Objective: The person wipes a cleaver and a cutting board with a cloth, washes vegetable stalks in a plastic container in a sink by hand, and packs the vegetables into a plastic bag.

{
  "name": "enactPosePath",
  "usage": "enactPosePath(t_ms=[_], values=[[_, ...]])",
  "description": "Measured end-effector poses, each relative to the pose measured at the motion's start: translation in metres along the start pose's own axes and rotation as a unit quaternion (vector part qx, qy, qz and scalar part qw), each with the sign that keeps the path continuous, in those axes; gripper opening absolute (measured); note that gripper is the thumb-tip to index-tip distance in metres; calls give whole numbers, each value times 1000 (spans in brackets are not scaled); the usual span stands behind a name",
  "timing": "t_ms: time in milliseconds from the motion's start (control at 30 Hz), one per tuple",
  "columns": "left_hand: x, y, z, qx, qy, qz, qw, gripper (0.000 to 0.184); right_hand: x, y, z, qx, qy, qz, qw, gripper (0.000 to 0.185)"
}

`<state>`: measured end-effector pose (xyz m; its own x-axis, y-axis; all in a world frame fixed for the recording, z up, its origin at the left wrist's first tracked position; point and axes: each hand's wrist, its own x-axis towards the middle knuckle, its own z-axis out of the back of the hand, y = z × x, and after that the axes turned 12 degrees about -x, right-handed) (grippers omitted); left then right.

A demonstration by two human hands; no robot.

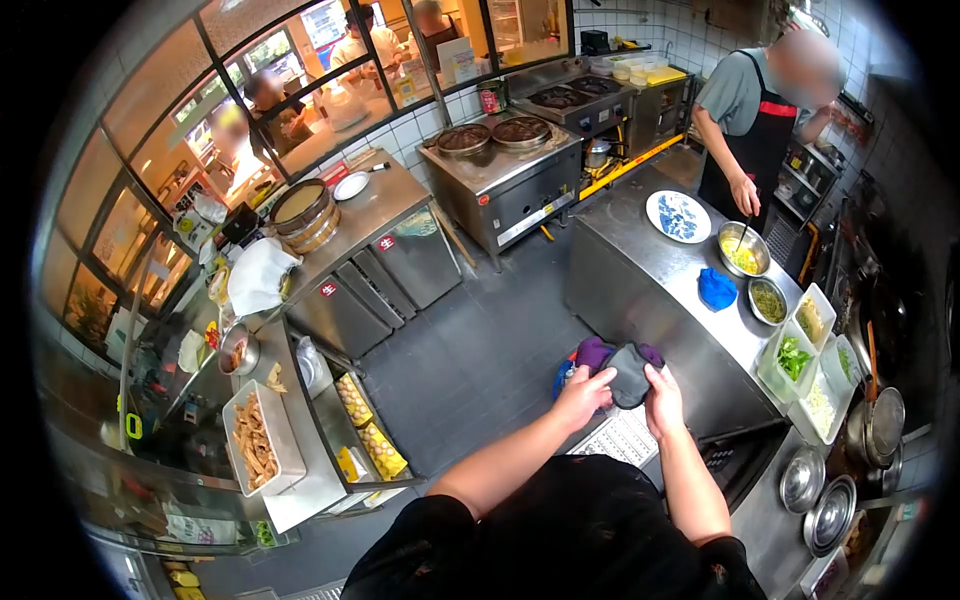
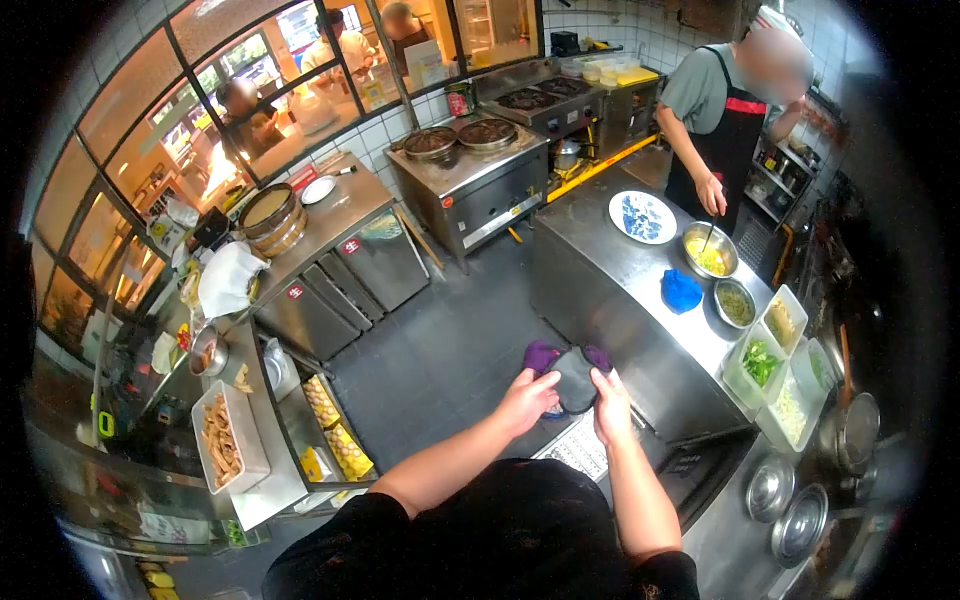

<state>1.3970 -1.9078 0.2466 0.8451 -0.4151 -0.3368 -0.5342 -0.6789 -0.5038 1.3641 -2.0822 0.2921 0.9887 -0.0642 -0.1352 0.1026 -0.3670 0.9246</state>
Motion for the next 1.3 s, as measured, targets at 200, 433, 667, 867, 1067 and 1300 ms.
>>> enactPosePath(t_ms=[200, 433, 667, 867, 1067, 1300], values=[[-5, 7, -36, 594, 120, -246, 756, 61, -25, -6, 1, 38, 47, -85, 995, 63], [-6, 12, -42, 576, 297, -90, 757, 78, -32, -36, 43, 91, -117, -145, 978, 39], [-13, 12, 104, 656, 63, -16, 752, 58, -109, -32, 132, 40, -336, -101, 936, 31], [-123, -4, 272, 856, 6, 261, 446, 42, -254, -108, 330, -285, -636, -48, 716, 40], [-193, -10, 328, 817, -48, 360, 448, 41, -416, -147, 422, -761, -551, -203, 275, 44], [-103, 20, 230, 786, -159, 178, 570, 35, -409, -166, 440, -835, -485, -118, 231, 42]])
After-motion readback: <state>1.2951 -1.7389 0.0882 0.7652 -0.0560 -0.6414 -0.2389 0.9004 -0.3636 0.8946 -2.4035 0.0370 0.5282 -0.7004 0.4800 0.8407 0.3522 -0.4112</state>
